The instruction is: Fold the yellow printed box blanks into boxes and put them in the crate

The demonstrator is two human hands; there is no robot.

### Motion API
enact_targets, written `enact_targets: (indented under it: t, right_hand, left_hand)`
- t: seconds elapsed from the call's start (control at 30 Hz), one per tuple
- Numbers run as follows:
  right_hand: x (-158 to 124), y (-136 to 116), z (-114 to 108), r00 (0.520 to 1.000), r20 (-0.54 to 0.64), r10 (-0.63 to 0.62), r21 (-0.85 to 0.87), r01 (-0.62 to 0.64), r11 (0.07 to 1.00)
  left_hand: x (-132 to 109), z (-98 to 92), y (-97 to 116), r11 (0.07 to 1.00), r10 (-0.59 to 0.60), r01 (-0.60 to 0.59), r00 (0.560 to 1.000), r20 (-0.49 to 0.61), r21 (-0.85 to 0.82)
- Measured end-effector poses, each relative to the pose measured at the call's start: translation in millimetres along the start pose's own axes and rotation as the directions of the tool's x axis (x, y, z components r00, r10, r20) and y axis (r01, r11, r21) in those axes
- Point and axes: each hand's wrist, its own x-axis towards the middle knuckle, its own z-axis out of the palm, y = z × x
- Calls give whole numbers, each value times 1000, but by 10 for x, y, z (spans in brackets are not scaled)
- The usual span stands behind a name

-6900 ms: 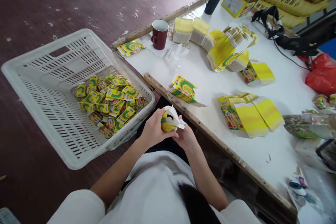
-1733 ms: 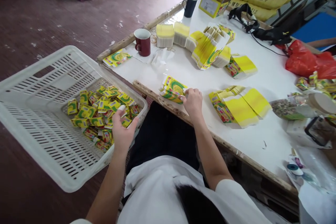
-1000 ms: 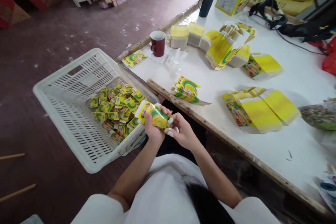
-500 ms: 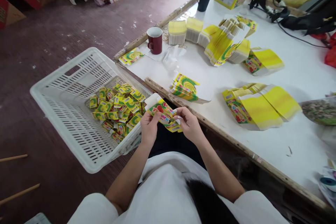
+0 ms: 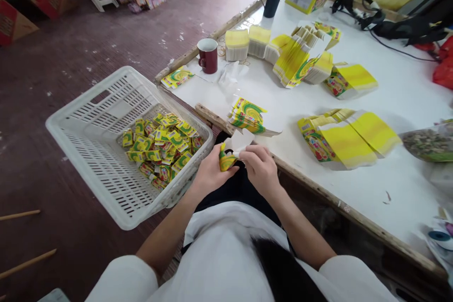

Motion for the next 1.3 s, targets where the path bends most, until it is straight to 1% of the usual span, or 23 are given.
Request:
enact_targets:
  t: [0.07,0.1,0.17,0.23,0.3,0.33,0.4,0.43,0.47,0.5,0.57,0.6,0.63,0.67,0.7,0.73,0.77,0.9,0.97,1.07,1.2,1.27,1.3]
  right_hand:
    - [-134,-96,130,978,-159,137,72,-127,989]
    - [-199,-145,193,961,-190,199,140,-174,975]
    - [-290,-215,288,927,-177,331,325,-262,909]
    - [-294,-216,311,871,-99,482,520,-368,771]
    - [-212,-139,260,800,12,600,626,-474,619]
    - [-150,-82,217,772,70,632,634,-523,570]
    - [-23,25,138,738,197,645,595,-613,519]
    - [29,60,118,711,266,651,590,-654,474]
    - [66,75,118,670,333,664,605,-692,395]
    - [87,71,142,615,398,681,635,-720,279]
    - [76,17,247,488,518,703,689,-725,-5]
    - [50,-21,315,433,565,703,698,-704,-127]
    - [14,-57,381,394,596,700,701,-680,-215]
    - [-26,-84,437,372,612,698,703,-661,-263]
    - [-67,-98,477,369,612,699,709,-647,-279]
    - [-105,-99,497,382,596,706,726,-633,-270]
    - [-138,-88,499,413,573,708,747,-619,-243]
    - [-225,-2,400,602,493,629,800,-597,-56]
    - [-249,21,359,653,473,591,789,-612,46]
    - [-255,51,342,667,471,577,751,-647,135]
    - [-209,149,317,664,617,422,662,-728,177]
    - [-192,175,283,680,634,368,631,-730,263]
    - [-190,167,264,698,615,368,613,-716,334]
  left_hand:
    - [10,118,-42,999,-42,40,985,-168,-12]
    - [14,155,-71,999,-51,49,974,-222,-15]
    - [20,192,-133,998,-57,56,956,-287,-11]
    - [20,193,-190,999,-33,38,944,-328,11]
    - [9,180,-233,998,32,-11,940,-341,63]
    - [-2,173,-246,994,80,-52,943,-322,92]
    - [-34,167,-255,979,189,-160,949,-254,129]
    - [-52,172,-252,968,240,-215,944,-224,132]
    - [-70,182,-245,957,283,-260,935,-213,129]
    - [-87,198,-236,948,314,-292,923,-223,126]
    - [-110,240,-214,938,347,-325,896,-277,123]
    - [-115,263,-206,935,355,-334,885,-301,121]
    - [-114,283,-202,933,359,-339,878,-316,116]
    - [-109,299,-202,933,359,-343,877,-320,108]
    - [-101,310,-206,934,356,-344,880,-315,95]
    - [-90,314,-213,937,349,-340,885,-309,83]
    - [-77,312,-222,941,336,-330,890,-307,71]
    - [-33,279,-249,964,265,-248,904,-335,93]
    - [-31,272,-244,967,249,-217,917,-312,136]
    - [-54,292,-220,953,271,-229,937,-219,197]
    - [-93,303,-192,944,270,-233,953,-141,233]
    - [-99,291,-188,946,257,-229,961,-99,228]
    - [-95,287,-190,952,238,-217,969,-73,217]
